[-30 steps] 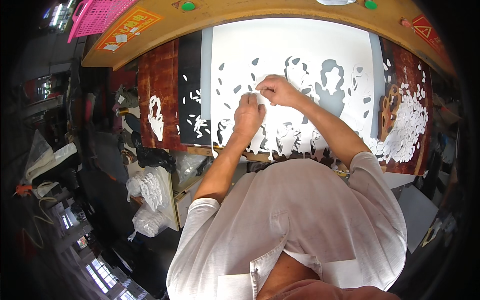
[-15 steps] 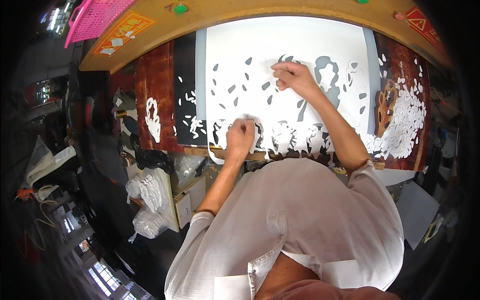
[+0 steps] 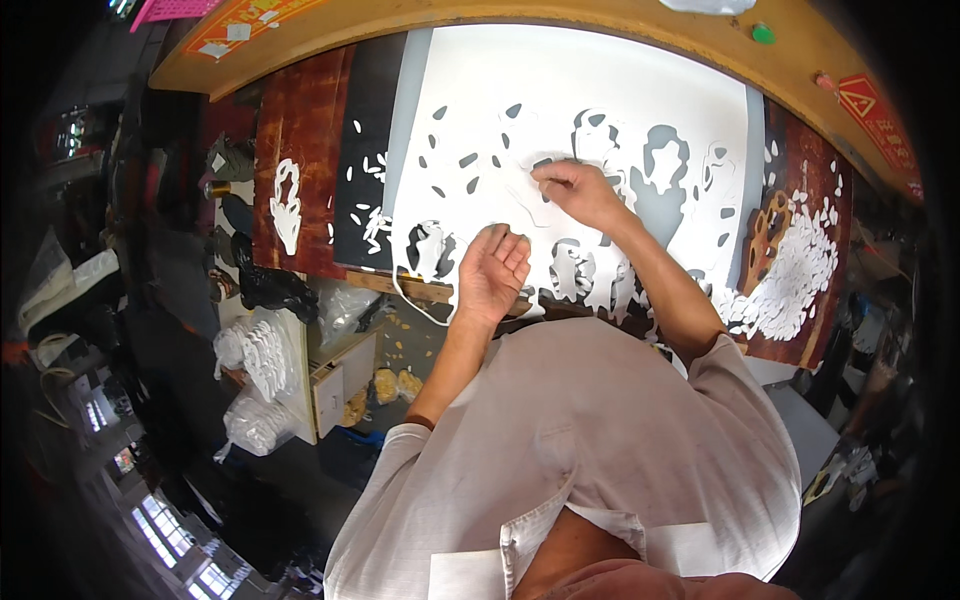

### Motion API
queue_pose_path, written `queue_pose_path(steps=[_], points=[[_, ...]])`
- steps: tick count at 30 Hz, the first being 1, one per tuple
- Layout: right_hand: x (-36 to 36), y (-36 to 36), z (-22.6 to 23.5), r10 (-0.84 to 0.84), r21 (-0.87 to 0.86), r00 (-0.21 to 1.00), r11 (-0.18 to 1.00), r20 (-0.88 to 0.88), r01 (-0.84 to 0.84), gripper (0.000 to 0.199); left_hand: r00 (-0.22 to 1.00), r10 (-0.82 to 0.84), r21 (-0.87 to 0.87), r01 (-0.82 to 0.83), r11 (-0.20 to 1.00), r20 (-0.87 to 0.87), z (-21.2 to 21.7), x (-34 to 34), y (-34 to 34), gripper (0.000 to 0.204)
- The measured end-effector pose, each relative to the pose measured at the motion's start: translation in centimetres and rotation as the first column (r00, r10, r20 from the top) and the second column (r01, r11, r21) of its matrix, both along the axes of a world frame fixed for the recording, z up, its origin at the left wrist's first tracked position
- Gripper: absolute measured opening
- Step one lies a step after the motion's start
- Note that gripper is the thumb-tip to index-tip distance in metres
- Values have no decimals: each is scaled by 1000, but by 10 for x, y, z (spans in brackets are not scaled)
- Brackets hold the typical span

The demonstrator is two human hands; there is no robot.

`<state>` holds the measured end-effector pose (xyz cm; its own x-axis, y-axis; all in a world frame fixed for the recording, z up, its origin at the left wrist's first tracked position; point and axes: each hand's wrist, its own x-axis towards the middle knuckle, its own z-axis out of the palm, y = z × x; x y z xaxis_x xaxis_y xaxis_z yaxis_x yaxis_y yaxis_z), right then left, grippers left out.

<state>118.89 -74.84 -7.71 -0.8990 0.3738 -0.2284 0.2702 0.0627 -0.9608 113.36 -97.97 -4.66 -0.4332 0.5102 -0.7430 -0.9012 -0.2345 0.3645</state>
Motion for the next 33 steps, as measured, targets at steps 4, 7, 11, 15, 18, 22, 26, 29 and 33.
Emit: queue_pose_path(steps=[4,7,11,15,18,22,26,29,33], points=[[-7,0,5,123,188,988,977,-90,-104,26,989,-149,103,149,983,-14,1,-17,27,34],[-14,3,13,246,298,969,928,-39,-223,34,991,-114,-45,111,993,-74,-3,-19,47,33],[-24,10,23,351,409,936,856,-14,-315,38,986,-158,-281,138,950,-52,-9,-21,51,28],[-35,11,25,359,326,933,886,-34,-329,23,982,-159,-289,123,949,-103,-11,-20,48,30],[-39,11,24,399,281,917,882,-17,-378,16,978,-172,-334,125,934,-118,-6,-18,52,30],[-32,11,18,413,268,909,883,-52,-386,16,983,-116,-373,55,926,-141,1,-15,59,28],[-26,9,3,280,117,953,957,-117,-267,29,978,-129,-368,60,928,-166,-10,-15,56,31],[-36,8,-14,388,427,887,866,-248,-260,27,749,-461,-552,154,819,-476,-22,-15,44,27],[-44,3,-23,418,361,881,874,-220,-325,9,889,-303,-504,98,858,-343,-31,-15,54,36]])
